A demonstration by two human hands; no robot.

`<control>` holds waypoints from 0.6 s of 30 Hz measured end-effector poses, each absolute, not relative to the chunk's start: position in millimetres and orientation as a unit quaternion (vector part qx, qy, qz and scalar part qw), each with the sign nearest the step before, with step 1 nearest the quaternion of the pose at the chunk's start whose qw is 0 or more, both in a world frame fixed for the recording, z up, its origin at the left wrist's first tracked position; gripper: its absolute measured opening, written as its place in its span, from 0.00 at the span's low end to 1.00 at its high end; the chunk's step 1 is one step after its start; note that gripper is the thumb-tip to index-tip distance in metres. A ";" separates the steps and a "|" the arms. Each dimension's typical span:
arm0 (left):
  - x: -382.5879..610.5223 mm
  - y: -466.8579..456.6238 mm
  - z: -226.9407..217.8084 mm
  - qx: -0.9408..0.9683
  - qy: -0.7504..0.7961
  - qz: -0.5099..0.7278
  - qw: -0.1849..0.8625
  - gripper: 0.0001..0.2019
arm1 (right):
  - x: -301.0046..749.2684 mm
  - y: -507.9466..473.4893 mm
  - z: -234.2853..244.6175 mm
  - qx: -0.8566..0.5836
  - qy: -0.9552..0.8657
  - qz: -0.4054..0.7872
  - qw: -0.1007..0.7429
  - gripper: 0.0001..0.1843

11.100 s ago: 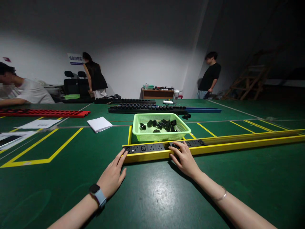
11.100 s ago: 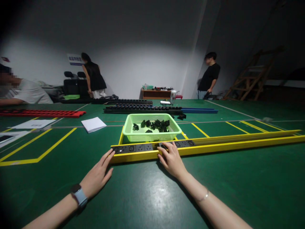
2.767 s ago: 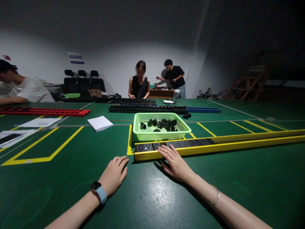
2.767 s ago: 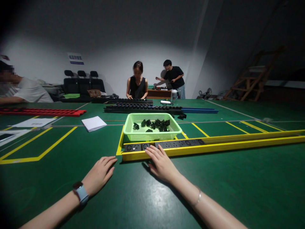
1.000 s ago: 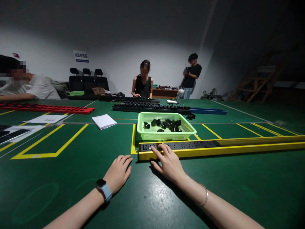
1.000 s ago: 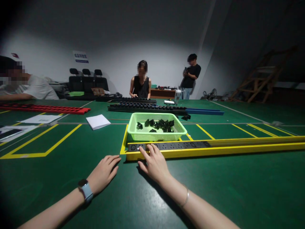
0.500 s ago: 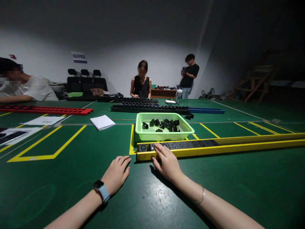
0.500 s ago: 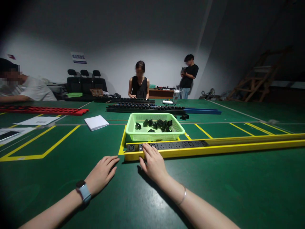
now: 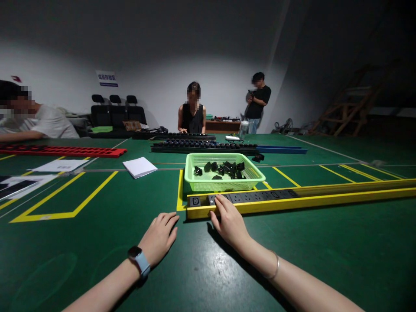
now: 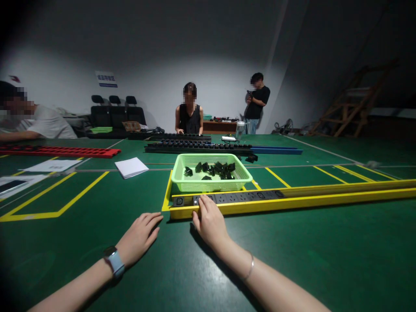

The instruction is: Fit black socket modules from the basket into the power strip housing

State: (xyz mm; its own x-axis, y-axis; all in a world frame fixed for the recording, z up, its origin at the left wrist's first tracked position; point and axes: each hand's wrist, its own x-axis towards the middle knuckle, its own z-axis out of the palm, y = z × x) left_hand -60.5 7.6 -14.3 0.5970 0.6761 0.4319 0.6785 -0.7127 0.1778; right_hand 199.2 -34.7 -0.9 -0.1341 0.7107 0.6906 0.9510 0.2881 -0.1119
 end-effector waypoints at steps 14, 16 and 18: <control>-59.7 7.6 -13.8 -0.895 -0.385 -0.225 0.001 0.16 | 198.3 -38.3 3.7 -0.461 -0.820 -0.152 0.302 0.29; -59.8 7.7 -14.1 -0.895 -0.383 -0.229 0.003 0.16 | 195.7 -39.2 4.9 -0.438 -0.843 -0.138 0.279 0.30; -60.1 7.6 -14.4 -0.896 -0.382 -0.228 0.006 0.15 | 193.5 -39.6 6.1 -0.421 -0.859 -0.130 0.261 0.30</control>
